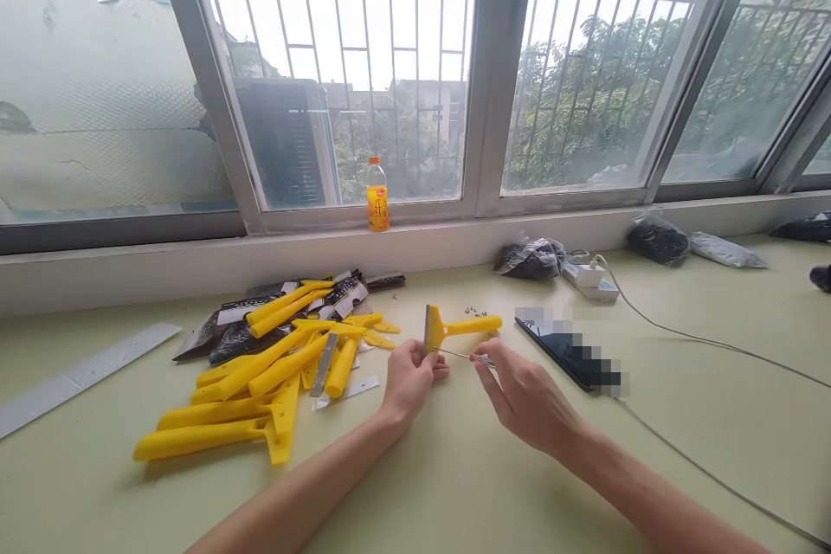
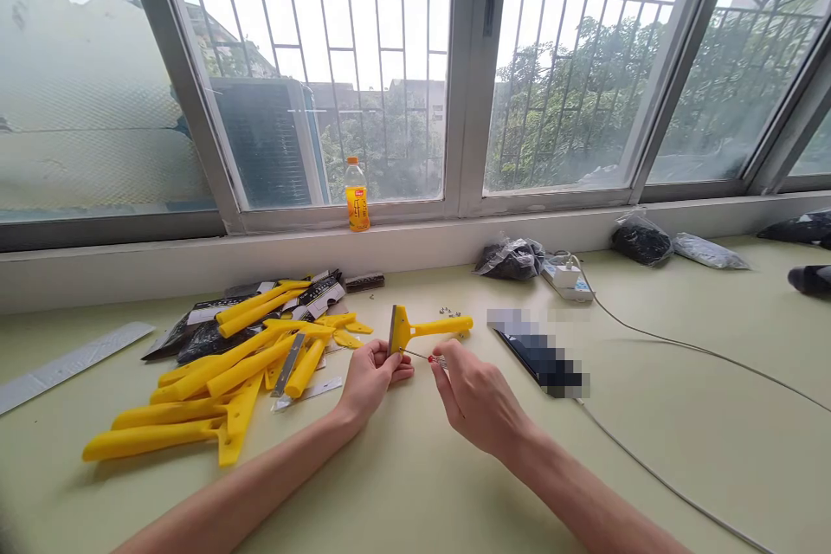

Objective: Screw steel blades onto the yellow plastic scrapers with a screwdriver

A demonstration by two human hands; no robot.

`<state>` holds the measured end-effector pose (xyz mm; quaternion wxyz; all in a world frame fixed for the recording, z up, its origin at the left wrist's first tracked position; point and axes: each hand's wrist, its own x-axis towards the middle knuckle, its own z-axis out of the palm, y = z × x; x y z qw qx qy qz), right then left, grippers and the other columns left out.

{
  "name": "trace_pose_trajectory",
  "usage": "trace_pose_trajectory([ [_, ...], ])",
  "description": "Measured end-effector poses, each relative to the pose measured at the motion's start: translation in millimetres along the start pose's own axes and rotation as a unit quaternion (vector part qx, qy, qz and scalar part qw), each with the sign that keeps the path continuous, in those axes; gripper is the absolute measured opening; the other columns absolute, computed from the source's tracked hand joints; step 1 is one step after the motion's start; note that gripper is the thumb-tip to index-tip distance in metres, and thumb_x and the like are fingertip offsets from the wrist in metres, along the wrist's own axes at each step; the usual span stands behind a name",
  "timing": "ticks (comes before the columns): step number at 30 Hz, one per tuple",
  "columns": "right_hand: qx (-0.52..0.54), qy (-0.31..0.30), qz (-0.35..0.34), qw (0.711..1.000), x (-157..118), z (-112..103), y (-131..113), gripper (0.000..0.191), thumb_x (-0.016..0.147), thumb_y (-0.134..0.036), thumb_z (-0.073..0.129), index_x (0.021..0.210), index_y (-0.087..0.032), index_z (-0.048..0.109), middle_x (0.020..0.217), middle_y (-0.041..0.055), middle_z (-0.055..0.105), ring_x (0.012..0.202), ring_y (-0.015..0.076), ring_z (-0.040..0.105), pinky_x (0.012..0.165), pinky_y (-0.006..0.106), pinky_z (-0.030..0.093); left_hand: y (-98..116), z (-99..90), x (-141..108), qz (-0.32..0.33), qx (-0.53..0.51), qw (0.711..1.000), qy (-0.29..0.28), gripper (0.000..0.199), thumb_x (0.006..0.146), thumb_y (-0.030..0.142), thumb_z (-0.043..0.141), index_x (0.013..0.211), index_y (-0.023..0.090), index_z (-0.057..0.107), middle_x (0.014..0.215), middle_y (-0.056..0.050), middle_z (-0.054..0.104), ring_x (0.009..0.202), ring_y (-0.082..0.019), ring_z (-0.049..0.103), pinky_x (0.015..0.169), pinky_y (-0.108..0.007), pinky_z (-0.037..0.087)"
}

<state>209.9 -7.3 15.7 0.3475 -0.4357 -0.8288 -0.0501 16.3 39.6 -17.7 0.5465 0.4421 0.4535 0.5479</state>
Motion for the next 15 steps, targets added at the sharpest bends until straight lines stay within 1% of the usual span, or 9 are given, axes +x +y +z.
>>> trace_pose_trajectory([
  [3, -0.053, 0.027, -0.036, 0.998, -1.6, 4.2, 8.0, 0.037, 0.108, -0.034, 0.037, 0.075, -0.021, 0.049, 0.058, -0.0033, 0.051, 0.044, 0.0119, 0.042, 0.048, 0.027, 0.026, -0.8, -0.4, 0.5, 0.001, 0.001, 1.0, -0.001, 0.015, 0.084, 0.017, 0.076, 0.084, 0.011, 0.062, 0.084, -0.013, 0.074, 0.071, -0.021, 0.076, 0.076, -0.036, 0.065],
  [5, -0.087, 0.051, -0.056, 0.993, -2.7, 8.1, 11.2, 0.045, 0.108, -0.039, 0.039, 0.066, -0.021, 0.043, 0.052, -0.0043, 0.045, 0.042, 0.0114, 0.037, 0.048, 0.028, 0.021, -1.1, -0.6, 0.8, 0.001, 0.0, 1.0, -0.002, 0.013, 0.085, 0.015, 0.075, 0.084, 0.011, 0.062, 0.084, -0.012, 0.074, 0.072, -0.02, 0.076, 0.077, -0.035, 0.065],
  [7, -0.088, 0.052, -0.046, 0.994, -3.2, 9.6, 9.4, 0.043, 0.108, -0.04, 0.038, 0.071, -0.02, 0.048, 0.054, -0.0041, 0.047, 0.044, 0.0117, 0.039, 0.049, 0.028, 0.021, -1.0, -0.7, 1.1, -0.002, 0.0, 1.0, -0.001, 0.012, 0.086, 0.014, 0.074, 0.085, 0.011, 0.062, 0.085, -0.012, 0.075, 0.073, -0.02, 0.076, 0.077, -0.035, 0.065],
  [9, -0.06, 0.025, -0.023, 0.998, -2.9, 7.8, 4.4, 0.032, 0.108, -0.036, 0.036, 0.091, -0.018, 0.054, 0.061, -0.0036, 0.053, 0.047, 0.0121, 0.043, 0.051, 0.026, 0.026, -0.5, -0.6, 1.5, -0.005, -0.001, 1.0, 0.002, 0.011, 0.086, 0.014, 0.073, 0.085, 0.011, 0.063, 0.085, -0.013, 0.075, 0.074, -0.02, 0.077, 0.077, -0.034, 0.065],
  [10, -0.046, 0.011, -0.015, 0.999, -2.6, 6.2, 1.9, 0.027, 0.108, -0.034, 0.035, 0.1, -0.017, 0.054, 0.066, -0.003, 0.056, 0.049, 0.0123, 0.045, 0.053, 0.026, 0.029, -0.1, -0.5, 1.6, -0.006, -0.001, 1.0, 0.004, 0.01, 0.086, 0.014, 0.072, 0.085, 0.011, 0.063, 0.084, -0.013, 0.075, 0.074, -0.021, 0.077, 0.077, -0.034, 0.065],
  [11, -0.036, -0.001, -0.011, 0.999, -2.4, 4.7, 0.2, 0.023, 0.108, -0.032, 0.035, 0.104, -0.017, 0.052, 0.07, -0.0022, 0.058, 0.051, 0.0125, 0.047, 0.054, 0.025, 0.031, 0.3, -0.4, 1.6, -0.007, -0.001, 1.0, 0.006, 0.01, 0.086, 0.014, 0.072, 0.085, 0.011, 0.063, 0.084, -0.013, 0.075, 0.074, -0.021, 0.077, 0.077, -0.034, 0.065],
  [12, -0.031, -0.008, -0.011, 0.999, -2.2, 3.7, -0.5, 0.022, 0.108, -0.031, 0.035, 0.103, -0.017, 0.05, 0.071, -0.0018, 0.059, 0.052, 0.0126, 0.047, 0.055, 0.026, 0.031, 0.6, -0.3, 1.5, -0.007, -0.001, 1.0, 0.008, 0.011, 0.086, 0.014, 0.073, 0.084, 0.011, 0.063, 0.083, -0.013, 0.075, 0.073, -0.021, 0.077, 0.076, -0.034, 0.065],
  [13, -0.031, -0.01, -0.015, 0.999, -2.2, 3.5, 0.0, 0.022, 0.107, -0.031, 0.035, 0.097, -0.018, 0.05, 0.07, -0.002, 0.058, 0.051, 0.0125, 0.047, 0.054, 0.026, 0.031, 0.9, -0.2, 1.3, -0.006, -0.001, 1.0, 0.009, 0.011, 0.086, 0.014, 0.073, 0.083, 0.011, 0.063, 0.083, -0.013, 0.075, 0.072, -0.021, 0.076, 0.075, -0.034, 0.065],
  [15, -0.048, 0.0, -0.03, 0.998, -2.3, 6.3, 3.8, 0.031, 0.108, -0.034, 0.036, 0.081, -0.021, 0.045, 0.062, -0.0039, 0.052, 0.047, 0.0119, 0.042, 0.051, 0.026, 0.026, 1.2, -0.2, 0.5, -0.001, 0.0, 1.0, 0.009, 0.013, 0.084, 0.015, 0.075, 0.082, 0.011, 0.063, 0.082, -0.013, 0.075, 0.072, -0.02, 0.076, 0.075, -0.034, 0.065],
])
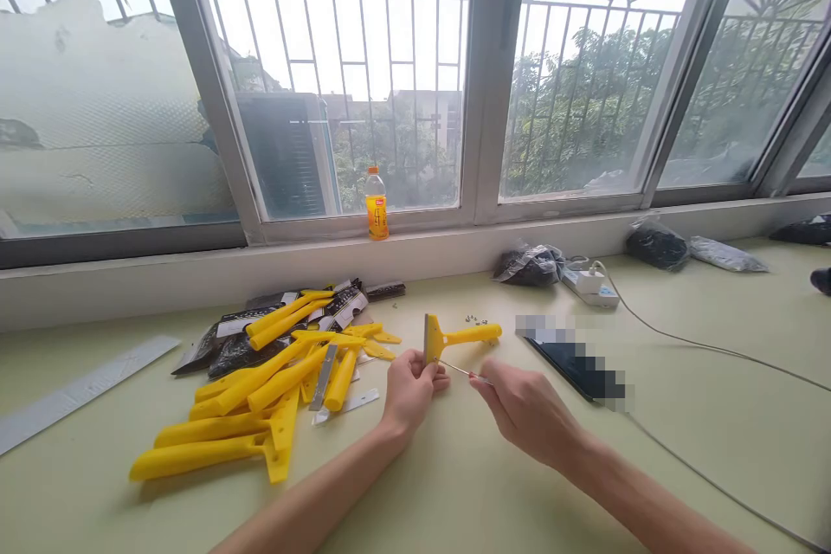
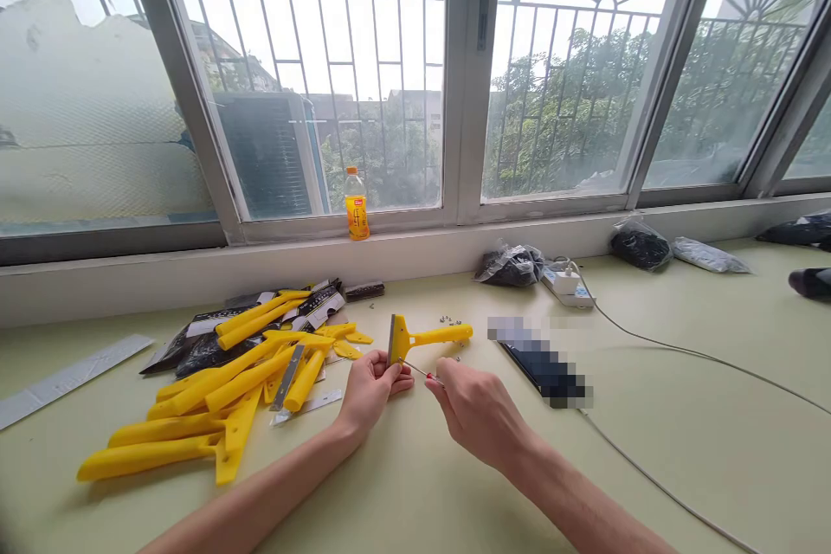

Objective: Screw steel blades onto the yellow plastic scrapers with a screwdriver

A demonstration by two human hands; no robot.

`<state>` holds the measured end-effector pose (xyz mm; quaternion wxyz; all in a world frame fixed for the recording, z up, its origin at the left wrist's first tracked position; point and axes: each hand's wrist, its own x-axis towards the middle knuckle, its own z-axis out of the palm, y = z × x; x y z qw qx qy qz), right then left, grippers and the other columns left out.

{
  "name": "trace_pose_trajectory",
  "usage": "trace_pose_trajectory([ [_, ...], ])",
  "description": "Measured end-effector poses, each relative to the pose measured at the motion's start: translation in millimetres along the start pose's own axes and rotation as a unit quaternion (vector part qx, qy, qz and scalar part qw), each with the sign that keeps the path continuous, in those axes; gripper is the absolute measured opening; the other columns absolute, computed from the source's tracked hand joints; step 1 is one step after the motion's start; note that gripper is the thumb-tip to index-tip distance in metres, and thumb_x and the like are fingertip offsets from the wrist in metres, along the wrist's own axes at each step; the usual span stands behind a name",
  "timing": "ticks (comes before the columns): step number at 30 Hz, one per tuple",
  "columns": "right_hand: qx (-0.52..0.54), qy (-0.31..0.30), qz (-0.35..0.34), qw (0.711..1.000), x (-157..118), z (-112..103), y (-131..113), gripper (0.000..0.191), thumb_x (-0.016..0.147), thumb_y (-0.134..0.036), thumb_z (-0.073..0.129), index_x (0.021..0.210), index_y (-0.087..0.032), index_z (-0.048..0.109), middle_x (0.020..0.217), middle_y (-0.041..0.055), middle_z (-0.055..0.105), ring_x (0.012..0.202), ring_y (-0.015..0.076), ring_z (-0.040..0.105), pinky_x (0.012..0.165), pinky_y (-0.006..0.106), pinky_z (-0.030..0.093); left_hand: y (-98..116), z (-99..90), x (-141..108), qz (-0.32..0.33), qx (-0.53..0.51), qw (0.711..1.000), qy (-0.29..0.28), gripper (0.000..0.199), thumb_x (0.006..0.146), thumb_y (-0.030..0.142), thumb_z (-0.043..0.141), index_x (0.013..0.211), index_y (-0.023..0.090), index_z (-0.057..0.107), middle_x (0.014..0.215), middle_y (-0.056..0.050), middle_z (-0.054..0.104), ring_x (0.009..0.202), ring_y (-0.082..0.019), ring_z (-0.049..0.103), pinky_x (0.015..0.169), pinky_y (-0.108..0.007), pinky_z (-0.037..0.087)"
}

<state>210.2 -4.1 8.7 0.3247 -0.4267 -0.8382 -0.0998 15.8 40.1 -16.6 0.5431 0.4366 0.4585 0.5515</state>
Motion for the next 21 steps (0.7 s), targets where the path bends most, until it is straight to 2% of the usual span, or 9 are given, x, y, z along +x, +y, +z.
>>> trace_pose_trajectory([
  [2, -0.027, 0.027, -0.011, 0.999, -0.1, 5.9, 4.2, 0.042, 0.108, -0.04, 0.037, 0.07, -0.022, 0.038, 0.053, -0.0055, 0.045, 0.042, 0.0112, 0.036, 0.049, 0.028, 0.02, -0.1, -0.3, -0.8, 0.007, -0.001, 1.0, -0.003, 0.014, 0.083, 0.017, 0.076, 0.082, 0.011, 0.064, 0.081, -0.012, 0.075, 0.073, -0.021, 0.076, 0.076, -0.034, 0.065],
  [4, -0.041, 0.05, 0.0, 0.998, 0.3, 10.9, 6.0, 0.045, 0.108, -0.043, 0.037, 0.068, -0.022, 0.037, 0.051, -0.0058, 0.043, 0.041, 0.011, 0.036, 0.049, 0.028, 0.018, 0.0, -0.7, -1.1, 0.01, -0.002, 1.0, -0.003, 0.015, 0.083, 0.018, 0.077, 0.082, 0.011, 0.064, 0.082, -0.012, 0.075, 0.074, -0.021, 0.076, 0.077, -0.035, 0.065],
  [6, -0.02, 0.046, 0.031, 0.998, 1.1, 11.8, 4.5, 0.038, 0.108, -0.042, 0.035, 0.077, -0.022, 0.044, 0.054, -0.006, 0.047, 0.043, 0.0117, 0.041, 0.049, 0.026, 0.022, 0.5, -0.9, -1.0, 0.009, -0.003, 1.0, 0.0, 0.015, 0.083, 0.018, 0.077, 0.082, 0.011, 0.064, 0.082, -0.013, 0.075, 0.075, -0.021, 0.077, 0.077, -0.035, 0.066],
  [8, 0.016, 0.017, 0.045, 0.999, 1.8, 8.4, 0.8, 0.026, 0.109, -0.037, 0.033, 0.094, -0.021, 0.047, 0.059, -0.006, 0.051, 0.046, 0.013, 0.046, 0.05, 0.025, 0.028, 1.4, -1.0, -0.7, 0.006, -0.005, 1.0, 0.003, 0.014, 0.083, 0.017, 0.077, 0.083, 0.011, 0.064, 0.082, -0.013, 0.075, 0.074, -0.022, 0.077, 0.076, -0.035, 0.066],
  [11, 0.056, -0.025, 0.021, 0.998, 1.6, 1.4, -3.7, 0.013, 0.107, -0.028, 0.032, 0.107, -0.02, 0.043, 0.069, -0.0033, 0.059, 0.052, 0.0149, 0.052, 0.055, 0.026, 0.035, 2.5, -0.9, -0.8, 0.004, -0.008, 1.0, 0.005, 0.015, 0.083, 0.018, 0.077, 0.082, 0.011, 0.064, 0.082, -0.013, 0.075, 0.074, -0.022, 0.077, 0.076, -0.035, 0.066],
  [15, 0.079, -0.025, -0.008, 0.997, -1.2, 3.0, -2.8, 0.016, 0.108, -0.026, 0.033, 0.094, -0.023, 0.042, 0.07, -0.0027, 0.062, 0.05, 0.0136, 0.052, 0.052, 0.025, 0.033, 2.8, -1.3, -1.5, 0.011, -0.014, 1.0, 0.002, 0.018, 0.08, 0.02, 0.08, 0.081, 0.011, 0.065, 0.082, -0.012, 0.075, 0.073, -0.022, 0.076, 0.077, -0.036, 0.066],
  [21, 0.035, 0.066, -0.013, 0.997, -0.1, 11.1, 0.9, 0.027, 0.108, -0.035, 0.041, 0.084, -0.022, 0.047, 0.06, -0.0048, 0.059, 0.041, 0.0107, 0.045, 0.046, 0.025, 0.027, 4.9, -1.8, -2.9, 0.041, -0.021, 0.999, -0.011, 0.023, 0.081, 0.029, 0.079, 0.083, 0.013, 0.064, 0.082, -0.01, 0.074, 0.077, -0.022, 0.077, 0.083, -0.039, 0.065],
])
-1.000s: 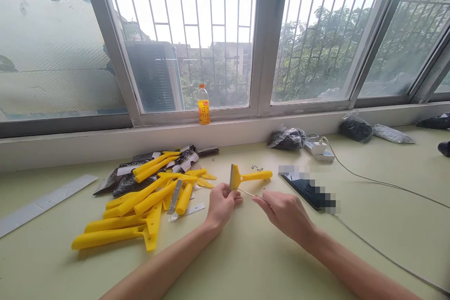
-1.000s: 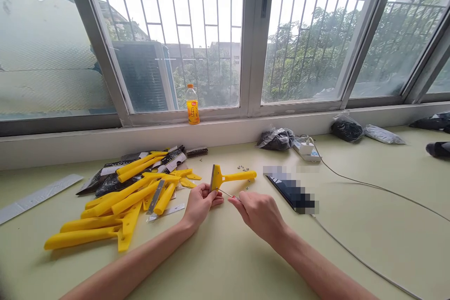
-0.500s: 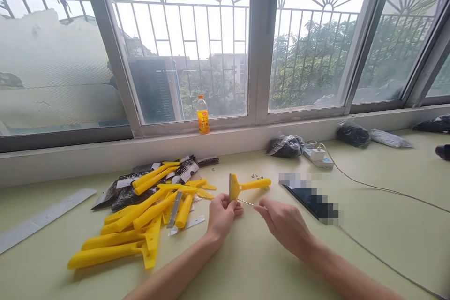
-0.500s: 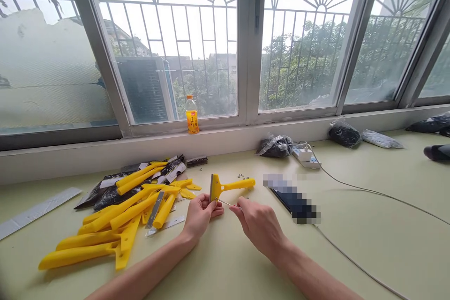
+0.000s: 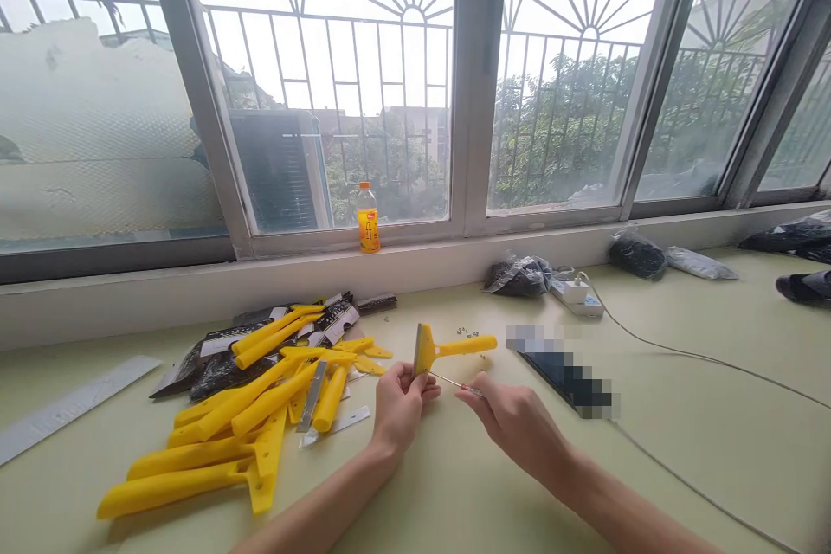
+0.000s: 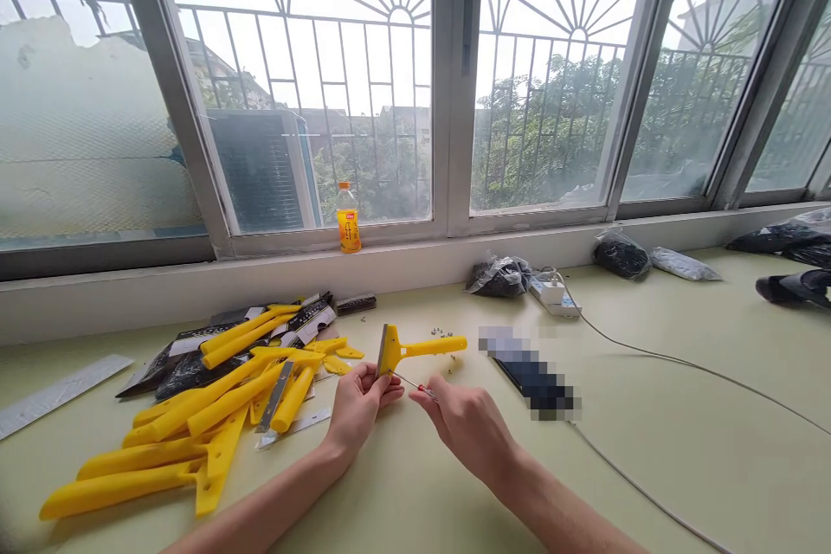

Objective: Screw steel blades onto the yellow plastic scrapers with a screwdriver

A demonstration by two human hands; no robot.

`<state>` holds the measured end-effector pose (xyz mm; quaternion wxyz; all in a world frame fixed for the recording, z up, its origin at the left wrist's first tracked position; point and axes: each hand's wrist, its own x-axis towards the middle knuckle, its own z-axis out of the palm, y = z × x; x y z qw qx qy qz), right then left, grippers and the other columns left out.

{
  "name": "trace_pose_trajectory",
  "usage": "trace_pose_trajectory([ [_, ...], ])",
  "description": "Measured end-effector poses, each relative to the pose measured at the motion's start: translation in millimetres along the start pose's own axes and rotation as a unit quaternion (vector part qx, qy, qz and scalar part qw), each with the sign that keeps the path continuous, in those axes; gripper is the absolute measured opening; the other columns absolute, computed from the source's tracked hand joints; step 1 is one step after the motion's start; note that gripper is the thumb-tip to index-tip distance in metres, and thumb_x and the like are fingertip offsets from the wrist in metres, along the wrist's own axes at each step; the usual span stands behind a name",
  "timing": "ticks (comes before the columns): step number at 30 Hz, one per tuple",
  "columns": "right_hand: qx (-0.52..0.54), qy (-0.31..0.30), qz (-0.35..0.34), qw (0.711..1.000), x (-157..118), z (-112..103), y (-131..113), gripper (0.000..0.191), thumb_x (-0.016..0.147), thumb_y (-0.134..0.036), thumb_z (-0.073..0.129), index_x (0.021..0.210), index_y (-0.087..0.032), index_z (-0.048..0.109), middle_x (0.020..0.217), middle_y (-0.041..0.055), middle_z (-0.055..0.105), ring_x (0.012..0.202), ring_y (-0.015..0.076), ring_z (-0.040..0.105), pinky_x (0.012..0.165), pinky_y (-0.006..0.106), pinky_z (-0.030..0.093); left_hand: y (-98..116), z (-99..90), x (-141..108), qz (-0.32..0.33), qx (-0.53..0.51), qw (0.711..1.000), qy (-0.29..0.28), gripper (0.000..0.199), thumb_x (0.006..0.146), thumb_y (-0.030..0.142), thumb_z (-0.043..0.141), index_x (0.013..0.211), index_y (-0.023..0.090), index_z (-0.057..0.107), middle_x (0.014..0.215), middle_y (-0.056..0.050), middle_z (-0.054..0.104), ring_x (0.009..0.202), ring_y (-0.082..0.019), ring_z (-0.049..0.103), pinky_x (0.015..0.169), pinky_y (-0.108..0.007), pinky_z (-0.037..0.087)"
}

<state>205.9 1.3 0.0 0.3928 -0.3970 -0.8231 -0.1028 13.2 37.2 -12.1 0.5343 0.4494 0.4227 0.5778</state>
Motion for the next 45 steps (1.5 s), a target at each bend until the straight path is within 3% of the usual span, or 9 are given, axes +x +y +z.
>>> trace_pose_trajectory([
  [5, -0.016, -0.03, 0.014, 0.999, 0.6, -3.8, -3.1, 0.019, 0.107, -0.031, 0.038, 0.105, -0.018, 0.051, 0.078, 0.0008, 0.065, 0.052, 0.0128, 0.052, 0.053, 0.025, 0.035, 2.7, 0.1, -0.5, 0.026, -0.005, 1.0, 0.007, 0.027, 0.083, 0.036, 0.077, 0.087, 0.013, 0.063, 0.084, -0.009, 0.074, 0.079, -0.021, 0.076, 0.086, -0.04, 0.064],
  [13, -0.081, 0.001, -0.008, 0.997, -1.8, 5.9, -1.6, 0.044, 0.109, -0.038, 0.035, 0.069, -0.021, 0.044, 0.052, -0.0046, 0.05, 0.041, 0.0103, 0.04, 0.047, 0.027, 0.02, 0.3, -1.4, 0.3, 0.052, 0.001, 0.999, 0.012, 0.029, 0.084, 0.039, 0.076, 0.087, 0.014, 0.063, 0.085, -0.009, 0.074, 0.081, -0.021, 0.076, 0.088, -0.04, 0.063],
  [19, -0.03, -0.057, 0.049, 0.997, -0.9, 3.4, -8.1, 0.019, 0.107, -0.03, 0.036, 0.097, -0.02, 0.049, 0.067, -0.0026, 0.061, 0.047, 0.0131, 0.05, 0.049, 0.025, 0.028, 0.9, 0.8, -2.4, 0.057, 0.004, 0.998, 0.011, 0.029, 0.084, 0.04, 0.075, 0.087, 0.015, 0.063, 0.085, -0.009, 0.073, 0.081, -0.021, 0.075, 0.086, -0.04, 0.063],
  [25, -0.021, -0.072, 0.031, 0.997, 2.2, 17.3, -11.4, 0.022, 0.106, -0.026, 0.034, 0.087, -0.022, 0.045, 0.072, -0.0004, 0.062, 0.054, 0.0145, 0.054, 0.051, 0.024, 0.033, 0.3, 8.3, -12.2, 0.073, 0.027, 0.996, -0.035, 0.022, 0.086, 0.038, 0.072, 0.088, 0.017, 0.065, 0.087, -0.007, 0.075, 0.085, -0.021, 0.075, 0.087, -0.039, 0.062],
  [32, -0.008, -0.073, 0.036, 0.997, 7.5, 13.3, -12.0, 0.029, 0.104, -0.024, 0.037, 0.076, -0.022, 0.044, 0.068, -0.0008, 0.053, 0.056, 0.0141, 0.048, 0.054, 0.026, 0.032, -0.6, 5.2, -5.3, 0.04, 0.007, 0.999, 0.0, 0.02, 0.082, 0.031, 0.076, 0.084, 0.016, 0.063, 0.083, -0.008, 0.075, 0.081, -0.021, 0.075, 0.088, -0.041, 0.062],
  [36, 0.019, -0.059, 0.016, 0.998, 7.0, -14.2, 8.5, 0.032, 0.104, -0.029, 0.04, 0.074, -0.021, 0.048, 0.066, -0.001, 0.051, 0.059, 0.0139, 0.046, 0.058, 0.027, 0.036, -0.6, 3.1, 0.2, 0.009, -0.02, 1.0, 0.019, 0.016, 0.087, 0.026, 0.073, 0.086, 0.015, 0.061, 0.085, -0.009, 0.075, 0.083, -0.022, 0.077, 0.09, -0.042, 0.062],
  [39, 0.06, -0.018, 0.075, 0.995, 5.6, -38.8, 36.2, 0.024, 0.102, -0.027, 0.045, 0.083, -0.021, 0.057, 0.073, 0.0016, 0.056, 0.062, 0.0149, 0.05, 0.059, 0.028, 0.042, 1.3, 2.6, 1.1, -0.01, -0.047, 0.998, 0.031, 0.011, 0.089, 0.02, 0.07, 0.088, 0.015, 0.06, 0.088, -0.011, 0.076, 0.085, -0.023, 0.077, 0.092, -0.042, 0.062],
  [42, 0.045, -0.092, 0.059, 0.993, 1.5, -52.0, 61.5, 0.016, 0.098, -0.024, 0.05, 0.099, -0.023, 0.066, 0.097, 0.0081, 0.064, 0.084, 0.0211, 0.062, 0.067, 0.032, 0.051, 4.3, 1.7, 2.4, -0.022, -0.073, 0.996, 0.049, 0.003, 0.093, 0.014, 0.063, 0.092, 0.015, 0.06, 0.09, -0.011, 0.077, 0.087, -0.022, 0.078, 0.095, -0.042, 0.061],
  [45, -0.015, -0.149, 0.023, 0.988, -3.8, -50.2, 75.2, 0.015, 0.093, -0.023, 0.056, 0.1, -0.025, 0.07, 0.121, 0.0115, 0.062, 0.109, 0.0287, 0.06, 0.081, 0.041, 0.053, 6.2, -1.2, 7.5, -0.026, -0.085, 0.993, 0.075, 0.005, 0.093, 0.011, 0.061, 0.093, 0.016, 0.061, 0.089, -0.01, 0.077, 0.086, -0.022, 0.078, 0.096, -0.042, 0.061],
])
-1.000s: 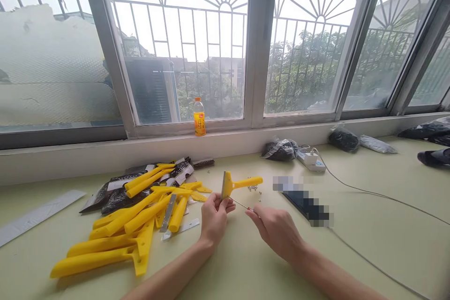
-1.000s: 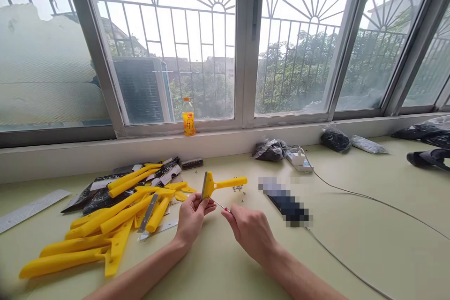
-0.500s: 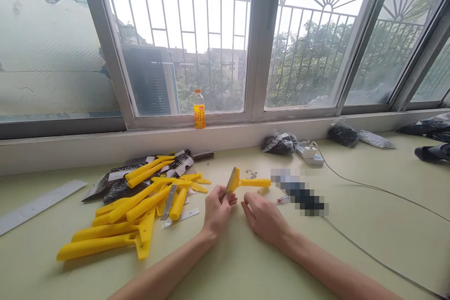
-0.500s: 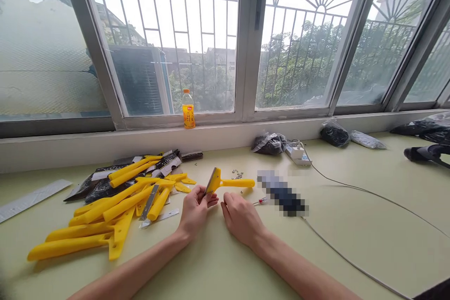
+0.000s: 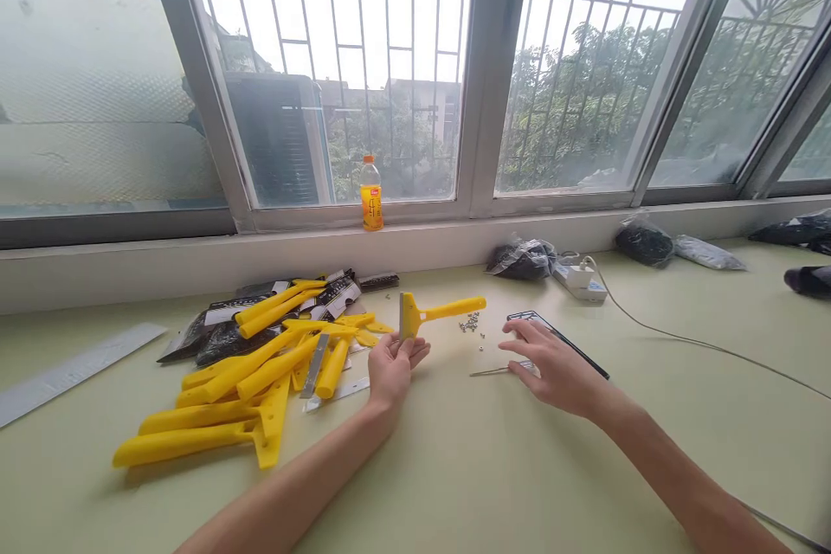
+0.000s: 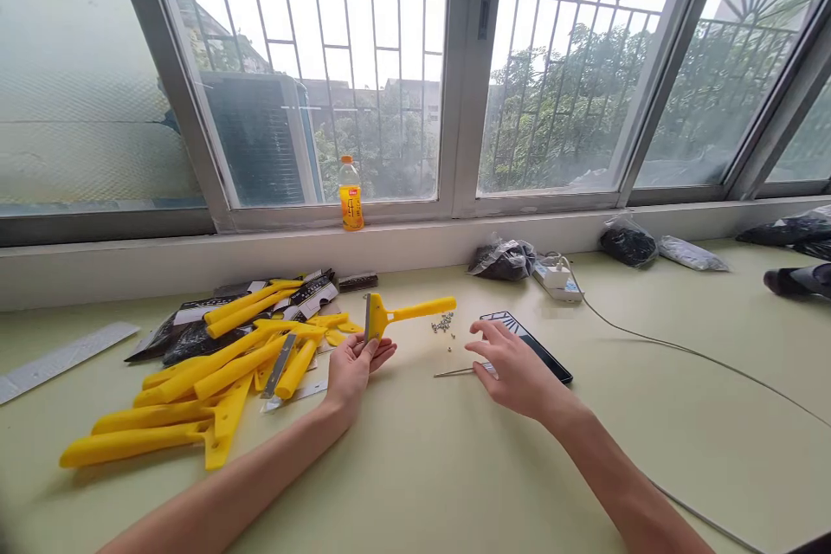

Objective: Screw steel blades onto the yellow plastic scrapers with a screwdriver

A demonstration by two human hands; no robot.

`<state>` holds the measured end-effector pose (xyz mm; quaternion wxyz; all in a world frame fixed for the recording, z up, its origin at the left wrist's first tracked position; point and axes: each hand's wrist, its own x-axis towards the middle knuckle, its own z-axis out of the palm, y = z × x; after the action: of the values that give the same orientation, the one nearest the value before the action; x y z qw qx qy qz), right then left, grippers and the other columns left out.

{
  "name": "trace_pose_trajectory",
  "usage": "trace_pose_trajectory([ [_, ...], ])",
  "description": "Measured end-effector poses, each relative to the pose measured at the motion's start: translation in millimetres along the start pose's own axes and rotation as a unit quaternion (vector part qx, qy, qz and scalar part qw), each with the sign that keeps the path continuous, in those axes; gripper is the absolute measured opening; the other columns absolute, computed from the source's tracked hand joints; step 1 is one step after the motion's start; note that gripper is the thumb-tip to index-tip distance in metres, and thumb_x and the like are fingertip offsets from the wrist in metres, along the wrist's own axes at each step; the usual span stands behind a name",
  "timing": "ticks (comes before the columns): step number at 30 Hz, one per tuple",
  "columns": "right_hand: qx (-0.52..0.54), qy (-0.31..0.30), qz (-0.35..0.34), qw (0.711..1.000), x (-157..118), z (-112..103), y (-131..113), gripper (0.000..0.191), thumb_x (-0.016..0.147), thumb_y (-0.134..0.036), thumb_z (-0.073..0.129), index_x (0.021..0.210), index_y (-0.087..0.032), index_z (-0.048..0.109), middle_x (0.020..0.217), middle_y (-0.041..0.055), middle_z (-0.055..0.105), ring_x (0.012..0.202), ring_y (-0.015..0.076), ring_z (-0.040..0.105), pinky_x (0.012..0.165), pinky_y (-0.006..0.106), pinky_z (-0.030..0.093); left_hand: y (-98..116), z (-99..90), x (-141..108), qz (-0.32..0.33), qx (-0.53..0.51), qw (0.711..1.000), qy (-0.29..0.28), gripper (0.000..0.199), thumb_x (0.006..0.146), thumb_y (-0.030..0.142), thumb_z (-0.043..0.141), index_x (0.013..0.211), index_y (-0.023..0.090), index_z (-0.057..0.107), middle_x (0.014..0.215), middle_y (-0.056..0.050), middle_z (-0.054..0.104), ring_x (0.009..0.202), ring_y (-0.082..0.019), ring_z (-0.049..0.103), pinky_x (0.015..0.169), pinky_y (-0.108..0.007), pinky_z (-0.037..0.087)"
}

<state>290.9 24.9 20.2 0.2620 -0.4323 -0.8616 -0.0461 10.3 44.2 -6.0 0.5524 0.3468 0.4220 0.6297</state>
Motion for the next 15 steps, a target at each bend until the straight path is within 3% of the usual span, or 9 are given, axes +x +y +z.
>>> trace_pose_trajectory([
  [5, 0.004, -0.027, 0.006, 1.0, 2.4, 8.3, 0.8, 0.029, 0.097, -0.022, 0.049, 0.072, -0.023, 0.063, 0.09, 0.0069, 0.066, 0.081, 0.0227, 0.063, 0.07, 0.036, 0.049, 1.2, -6.8, 13.7, 0.026, 0.023, 0.999, 0.01, 0.005, 0.09, 0.012, 0.063, 0.09, 0.017, 0.065, 0.087, -0.008, 0.078, 0.085, -0.022, 0.078, 0.095, -0.042, 0.061],
  [11, 0.093, 0.025, 0.077, 0.992, 10.0, 14.1, -29.4, 0.018, 0.105, -0.032, 0.042, 0.096, -0.024, 0.055, 0.069, -0.0027, 0.059, 0.057, 0.0153, 0.052, 0.057, 0.028, 0.042, -0.7, -9.5, 18.3, 0.058, 0.059, 0.997, -0.004, 0.006, 0.086, 0.013, 0.068, 0.088, 0.019, 0.068, 0.082, -0.003, 0.078, 0.086, -0.023, 0.077, 0.096, -0.045, 0.059],
  [15, 0.142, 0.077, 0.05, 0.986, 13.9, 33.6, -59.1, 0.022, 0.106, -0.032, 0.04, 0.098, -0.023, 0.058, 0.071, -0.0013, 0.059, 0.058, 0.0145, 0.051, 0.057, 0.026, 0.042, -2.0, -8.5, 15.2, 0.084, 0.08, 0.993, -0.02, 0.005, 0.087, 0.016, 0.069, 0.088, 0.02, 0.068, 0.087, -0.003, 0.078, 0.092, -0.022, 0.076, 0.099, -0.043, 0.058],
])
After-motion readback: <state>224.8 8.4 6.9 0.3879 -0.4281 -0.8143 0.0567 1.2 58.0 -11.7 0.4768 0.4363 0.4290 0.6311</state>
